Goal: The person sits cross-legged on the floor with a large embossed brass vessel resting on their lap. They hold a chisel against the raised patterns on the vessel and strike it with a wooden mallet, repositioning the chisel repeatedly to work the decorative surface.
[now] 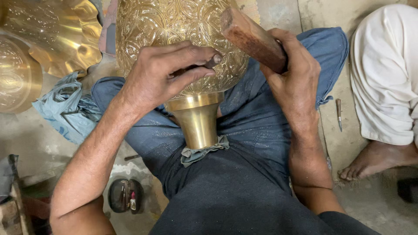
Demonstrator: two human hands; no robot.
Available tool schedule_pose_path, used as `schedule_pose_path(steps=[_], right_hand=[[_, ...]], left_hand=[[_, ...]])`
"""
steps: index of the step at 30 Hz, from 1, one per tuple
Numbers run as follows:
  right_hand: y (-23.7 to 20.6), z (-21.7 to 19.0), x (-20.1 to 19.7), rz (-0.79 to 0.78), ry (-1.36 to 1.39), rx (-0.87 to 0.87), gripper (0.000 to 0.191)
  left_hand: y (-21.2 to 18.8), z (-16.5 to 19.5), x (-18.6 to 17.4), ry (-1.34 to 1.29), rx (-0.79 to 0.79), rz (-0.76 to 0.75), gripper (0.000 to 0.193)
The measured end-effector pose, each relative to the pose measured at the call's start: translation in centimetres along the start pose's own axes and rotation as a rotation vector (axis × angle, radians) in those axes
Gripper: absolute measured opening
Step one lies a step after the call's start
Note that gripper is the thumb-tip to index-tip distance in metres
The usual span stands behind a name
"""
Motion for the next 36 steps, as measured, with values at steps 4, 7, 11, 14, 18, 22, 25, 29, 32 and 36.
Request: schedule_pose_path(steps=[4, 7, 11, 14, 18, 22, 25, 29, 32, 36], right_hand=[[-0.2, -0.5, -0.6, 0.050, -0.140, -0.095, 0.041], [-0.3, -0.7, -1.0, 0.082, -0.083, -0.104, 0.036], [-0.1, 0.4, -0.8, 0.103, 0.294, 0.118, 0.023], [0.3, -1.0, -1.0, 0.116, -0.226, -0.120, 0.031], [0.3, -0.2, -1.4, 0.130, 0.020, -0.112, 0.047], [-0.4, -0.2, -0.7, 0.040, -0.415, -0.219, 0.031], [-0.5, 1.4, -0.8, 0.029, -0.141, 0.013, 0.029], [0.1, 1.0, -0.8, 0.045, -0.184, -0.030, 0.026], [0.5, -0.7, -0.9, 0.054, -0.410, -0.206, 0.031], [0.6, -2.1, -1.2, 0.019, -0.463, -0.259, 0.038]], left_hand=[[-0.3, -0.3, 0.0, -0.046, -0.043, 0.023, 0.030], [-0.4, -0.2, 0.0, -0.044, -0.046, 0.019, 0.032], [-0.5, 0.3, 0.0, 0.040, -0.001, 0.004, 0.031], [-0.4, 0.2, 0.1, 0.046, -0.018, -0.007, 0.033], [-0.3, 0.2, 0.2, 0.063, -0.009, -0.003, 0.033], [-0.3, 0.3, 0.0, 0.068, -0.005, 0.008, 0.032], [-0.4, 0.3, -0.1, 0.039, -0.017, 0.005, 0.034], [-0.4, 0.4, 0.0, 0.069, 0.010, 0.009, 0.034], [-0.3, 0.3, 0.1, 0.081, 0.036, 0.012, 0.033], [-0.3, -0.1, 0.1, 0.076, -0.004, -0.004, 0.032]])
Point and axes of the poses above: each hand's wrist, its own y-axis towards the middle knuckle, its own x-axis out of the palm, z = x × y, the point moved 6 cm from there along y, towards the middle knuckle, and after that the axes turned 4 degrees about -y, right-handed, at the moved point
